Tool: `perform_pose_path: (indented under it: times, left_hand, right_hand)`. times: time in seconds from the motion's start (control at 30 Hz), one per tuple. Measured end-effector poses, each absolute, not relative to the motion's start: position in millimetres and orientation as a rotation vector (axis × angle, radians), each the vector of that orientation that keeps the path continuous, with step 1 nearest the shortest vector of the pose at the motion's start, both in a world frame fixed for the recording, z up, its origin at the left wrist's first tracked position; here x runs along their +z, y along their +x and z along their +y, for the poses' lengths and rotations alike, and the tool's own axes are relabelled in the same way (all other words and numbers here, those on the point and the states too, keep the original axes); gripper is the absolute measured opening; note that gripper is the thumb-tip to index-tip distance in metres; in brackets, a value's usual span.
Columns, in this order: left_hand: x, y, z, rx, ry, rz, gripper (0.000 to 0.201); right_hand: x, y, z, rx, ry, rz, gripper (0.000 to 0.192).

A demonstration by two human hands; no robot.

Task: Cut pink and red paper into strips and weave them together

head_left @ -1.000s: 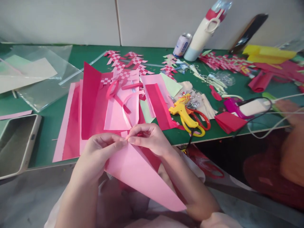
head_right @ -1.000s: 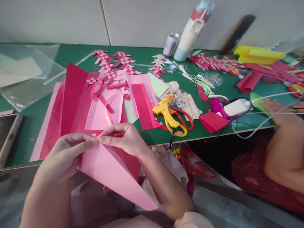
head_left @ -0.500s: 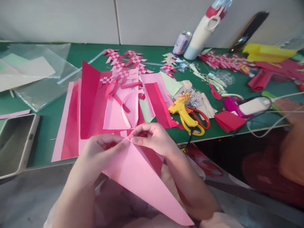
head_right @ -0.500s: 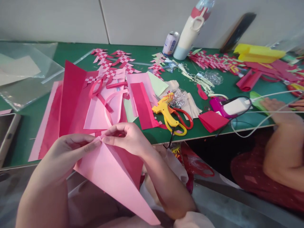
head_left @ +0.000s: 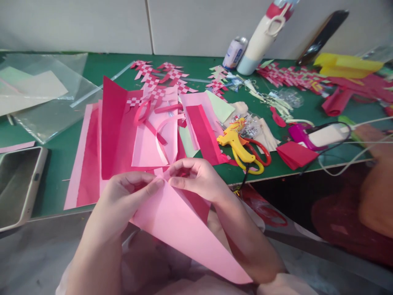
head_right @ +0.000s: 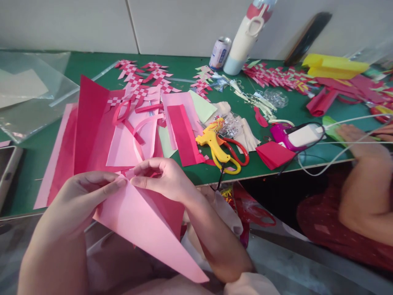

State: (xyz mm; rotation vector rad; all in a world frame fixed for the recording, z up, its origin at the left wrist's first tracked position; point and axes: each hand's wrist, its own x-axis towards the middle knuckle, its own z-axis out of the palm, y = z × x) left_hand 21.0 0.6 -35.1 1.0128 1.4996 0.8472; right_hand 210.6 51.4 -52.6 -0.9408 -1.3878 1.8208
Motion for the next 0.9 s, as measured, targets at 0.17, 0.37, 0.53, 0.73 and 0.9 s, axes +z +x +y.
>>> perform_pose_path:
  times: [0.17, 0.37, 0.53, 0.73, 0.9]
  left_hand:
    - [-29.1, 23.1, 1.9, 0.752, 1.103, 1.484, 0.022]
    - [-27.1, 23.2, 1.9, 0.737, 1.074, 1.468, 0.022]
    - [-26.5, 22.5, 1.0, 0.746, 1.019, 1.478, 0.021]
    - [-24.7, 23.1, 1.3, 0.732, 1.027, 1.512, 0.024]
    - [-23.9, 24.3, 2.0, 0.669, 1.119, 1.512, 0.026]
  right_hand:
    - [-55.9, 211.6, 52.8, 1.888, -0.942, -1.369, 0.025]
    - [-58.6, 209.1, 52.0, 1.880, -0.907, -1.335, 0.023]
    - [-60.4, 207.6, 50.6, 1.864, -0.865, -1.311, 0.019]
    - [-59.2, 210.2, 51.3, 1.907, -0.918, -1.286, 0.024]
    - [-58.9, 211.6, 52.6, 1.970, -0.953, -1.289, 0.026]
